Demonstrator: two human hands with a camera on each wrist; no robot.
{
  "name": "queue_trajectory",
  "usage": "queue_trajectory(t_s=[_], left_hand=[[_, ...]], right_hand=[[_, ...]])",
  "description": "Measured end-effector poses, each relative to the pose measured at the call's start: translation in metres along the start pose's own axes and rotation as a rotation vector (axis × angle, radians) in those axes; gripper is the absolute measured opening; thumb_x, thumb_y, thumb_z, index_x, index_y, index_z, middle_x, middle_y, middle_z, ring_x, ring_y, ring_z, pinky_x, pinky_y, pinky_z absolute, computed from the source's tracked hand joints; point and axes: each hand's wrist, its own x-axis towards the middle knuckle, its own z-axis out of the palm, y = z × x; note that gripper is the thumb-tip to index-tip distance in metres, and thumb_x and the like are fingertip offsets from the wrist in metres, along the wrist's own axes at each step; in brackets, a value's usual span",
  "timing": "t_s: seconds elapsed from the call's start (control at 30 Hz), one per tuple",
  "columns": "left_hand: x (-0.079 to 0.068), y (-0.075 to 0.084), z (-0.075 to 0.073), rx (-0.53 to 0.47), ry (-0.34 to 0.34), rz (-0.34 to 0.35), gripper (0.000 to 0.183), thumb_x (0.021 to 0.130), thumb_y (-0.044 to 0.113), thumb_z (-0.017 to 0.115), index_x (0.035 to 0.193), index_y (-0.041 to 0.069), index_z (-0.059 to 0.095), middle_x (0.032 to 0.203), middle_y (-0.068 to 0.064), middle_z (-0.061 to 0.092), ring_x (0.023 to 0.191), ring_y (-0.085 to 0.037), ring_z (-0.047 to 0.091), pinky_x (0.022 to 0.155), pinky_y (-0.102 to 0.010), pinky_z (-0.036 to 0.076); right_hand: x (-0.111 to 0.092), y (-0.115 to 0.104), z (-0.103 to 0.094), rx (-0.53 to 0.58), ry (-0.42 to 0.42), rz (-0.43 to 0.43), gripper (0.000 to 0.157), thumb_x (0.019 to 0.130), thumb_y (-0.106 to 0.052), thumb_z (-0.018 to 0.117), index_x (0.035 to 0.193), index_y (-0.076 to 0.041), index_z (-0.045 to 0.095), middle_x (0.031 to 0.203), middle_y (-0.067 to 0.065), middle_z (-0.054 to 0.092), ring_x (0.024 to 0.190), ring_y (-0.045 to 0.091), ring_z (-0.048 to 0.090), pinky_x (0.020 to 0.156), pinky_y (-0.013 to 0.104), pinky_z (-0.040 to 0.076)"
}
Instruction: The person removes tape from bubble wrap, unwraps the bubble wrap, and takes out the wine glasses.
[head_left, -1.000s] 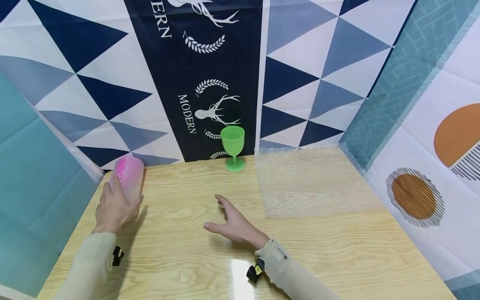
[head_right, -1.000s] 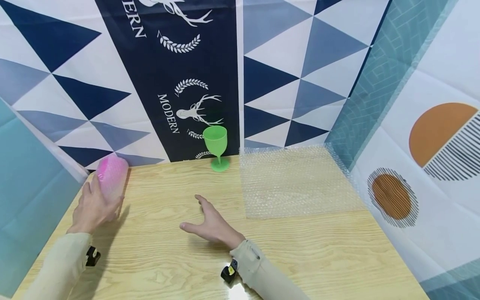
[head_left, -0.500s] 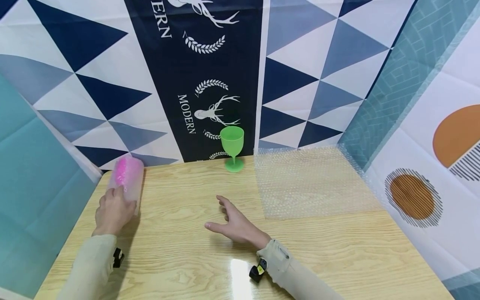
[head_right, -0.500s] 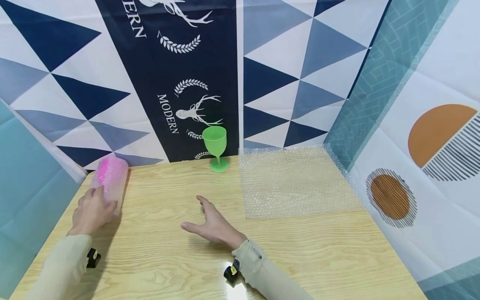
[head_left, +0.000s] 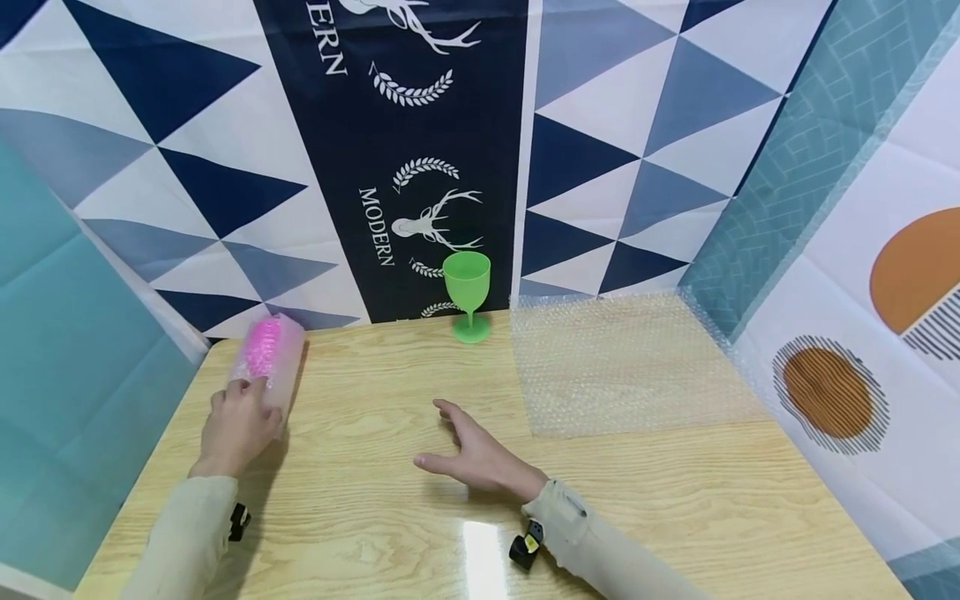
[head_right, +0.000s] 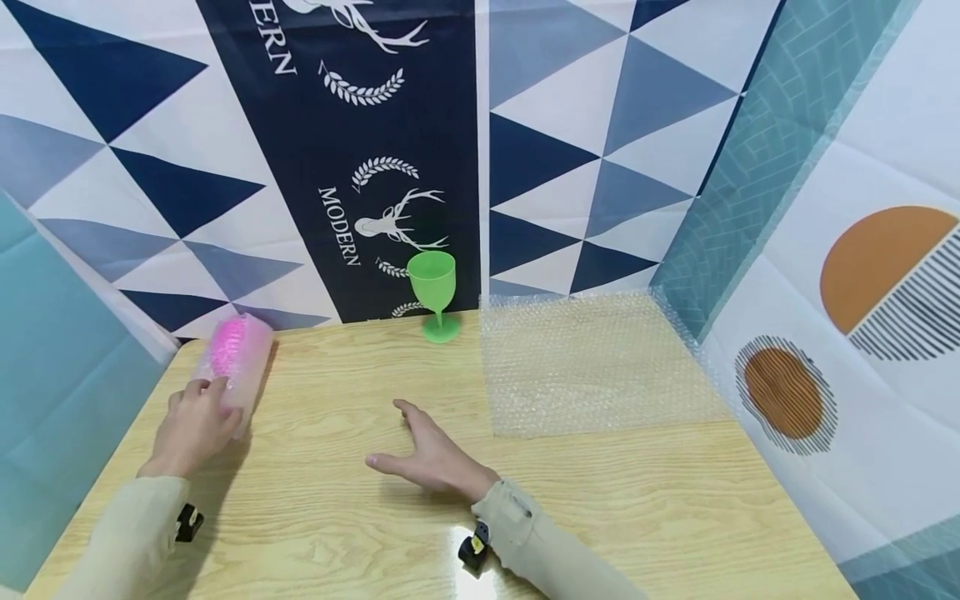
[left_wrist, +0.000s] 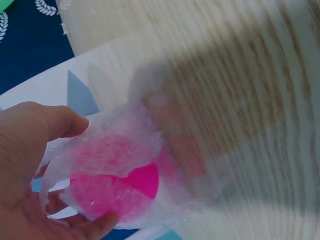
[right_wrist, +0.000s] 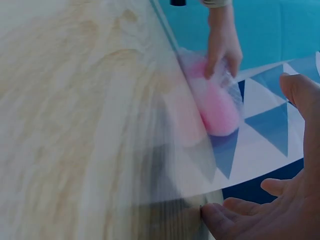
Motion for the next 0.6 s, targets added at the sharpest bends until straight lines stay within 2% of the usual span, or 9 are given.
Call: queue_trajectory(t_s=[0.1,0.37,0.6], left_hand=[[-0.002,0.004,-0.002,0.018,0.013,0.026,0.055,0.087,0.015,0.067,0.134,-0.01,0.054,0.12,-0.045,0.051,0.098,-0.065,0.051,0.075,-0.072,0.051],[-0.014,0.014,-0.007,0.032,0.074,0.125,0.044,0.085,0.01,0.066,0.122,-0.012,0.06,0.109,-0.044,0.059,0.086,-0.062,0.056,0.074,-0.068,0.05],[-0.03,0.023,-0.009,0.042,0.055,0.145,0.044,0.084,0.009,0.068,0.124,-0.009,0.063,0.112,-0.041,0.06,0.089,-0.059,0.057,0.078,-0.069,0.051]], right_hand=[[-0.003,0.001,-0.002,-0.014,-0.02,-0.009,0.098,0.092,-0.058,0.069,0.164,-0.013,0.02,0.168,0.008,0.029,0.153,0.028,0.034,0.123,0.047,0.034],[-0.009,0.007,-0.011,0.062,-0.059,0.002,0.095,0.094,-0.052,0.07,0.165,-0.014,0.019,0.169,0.009,0.027,0.154,0.028,0.032,0.122,0.044,0.037],[-0.02,0.009,-0.018,0.058,-0.093,0.011,0.088,0.097,-0.045,0.069,0.164,-0.013,0.021,0.166,0.015,0.03,0.152,0.031,0.035,0.121,0.045,0.038]])
